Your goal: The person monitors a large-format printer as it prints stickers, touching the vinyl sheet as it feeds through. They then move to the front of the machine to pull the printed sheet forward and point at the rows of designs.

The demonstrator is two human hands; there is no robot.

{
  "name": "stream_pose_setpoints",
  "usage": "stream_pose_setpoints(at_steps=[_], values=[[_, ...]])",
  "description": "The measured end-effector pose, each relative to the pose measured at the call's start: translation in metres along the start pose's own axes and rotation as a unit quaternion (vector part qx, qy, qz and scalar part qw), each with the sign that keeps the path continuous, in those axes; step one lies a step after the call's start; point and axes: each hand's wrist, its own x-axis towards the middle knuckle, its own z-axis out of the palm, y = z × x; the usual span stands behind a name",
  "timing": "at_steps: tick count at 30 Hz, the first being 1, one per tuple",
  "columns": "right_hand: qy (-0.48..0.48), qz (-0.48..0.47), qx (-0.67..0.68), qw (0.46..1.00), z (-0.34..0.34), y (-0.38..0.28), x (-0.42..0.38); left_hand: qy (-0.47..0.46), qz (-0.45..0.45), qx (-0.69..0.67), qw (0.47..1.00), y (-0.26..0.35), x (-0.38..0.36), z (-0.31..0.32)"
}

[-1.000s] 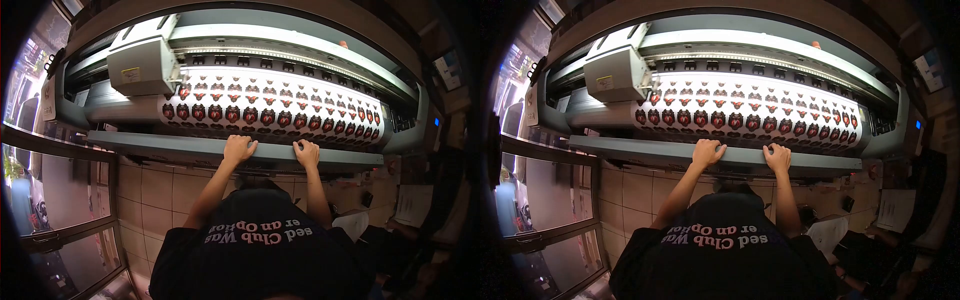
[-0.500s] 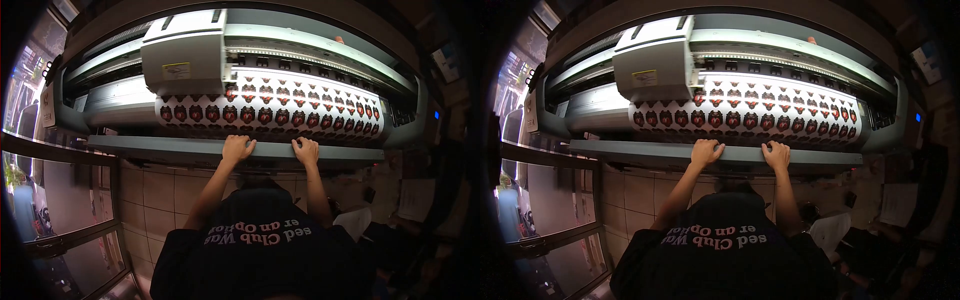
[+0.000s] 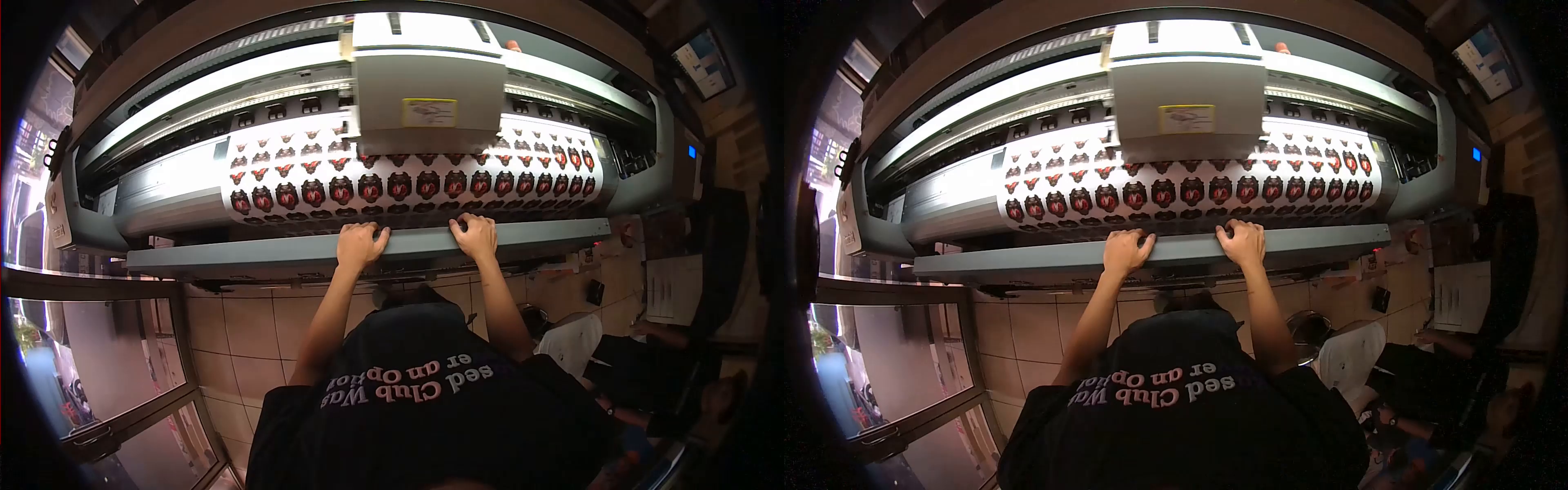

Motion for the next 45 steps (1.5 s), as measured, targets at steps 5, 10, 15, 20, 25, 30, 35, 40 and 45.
stream_pose_setpoints(at_steps=[5, 10, 15, 20, 25, 30, 35, 40, 45], values=[[-0.001, -0.008, 0.003, 1.000, 0.010, 0.008, 0.000, -0.022, -0.004, -0.003, 1.000, 0.000, 0.000, -0.002], [0.011, -0.022, -0.003, 1.000, 0.015, 0.011, 0.000, -0.052, -0.016, -0.011, 0.998, -0.002, 0.001, -0.002], [0.006, -0.022, 0.005, 1.000, 0.012, 0.010, 0.000, -0.038, -0.007, -0.025, 0.999, -0.003, 0.001, 0.000], [0.007, -0.021, 0.014, 1.000, 0.010, 0.008, 0.000, -0.040, -0.010, -0.037, 0.998, -0.003, 0.003, -0.001], [-0.001, -0.016, 0.013, 1.000, 0.009, 0.006, 0.000, -0.032, -0.006, -0.029, 0.999, -0.004, 0.001, 0.001], [0.001, -0.021, 0.012, 1.000, 0.010, 0.007, 0.002, -0.020, -0.009, -0.029, 0.999, -0.004, 0.002, 0.000], [0.008, -0.030, -0.004, 1.000, 0.011, 0.007, 0.003, -0.033, -0.022, -0.019, 0.999, 0.001, 0.005, -0.005], [0.008, -0.030, -0.005, 0.999, 0.010, 0.007, 0.002, -0.034, -0.019, -0.018, 0.999, -0.001, 0.004, -0.003], [0.008, -0.031, -0.010, 0.999, 0.010, 0.006, 0.002, -0.038, -0.018, -0.017, 0.999, 0.001, 0.004, -0.007]])
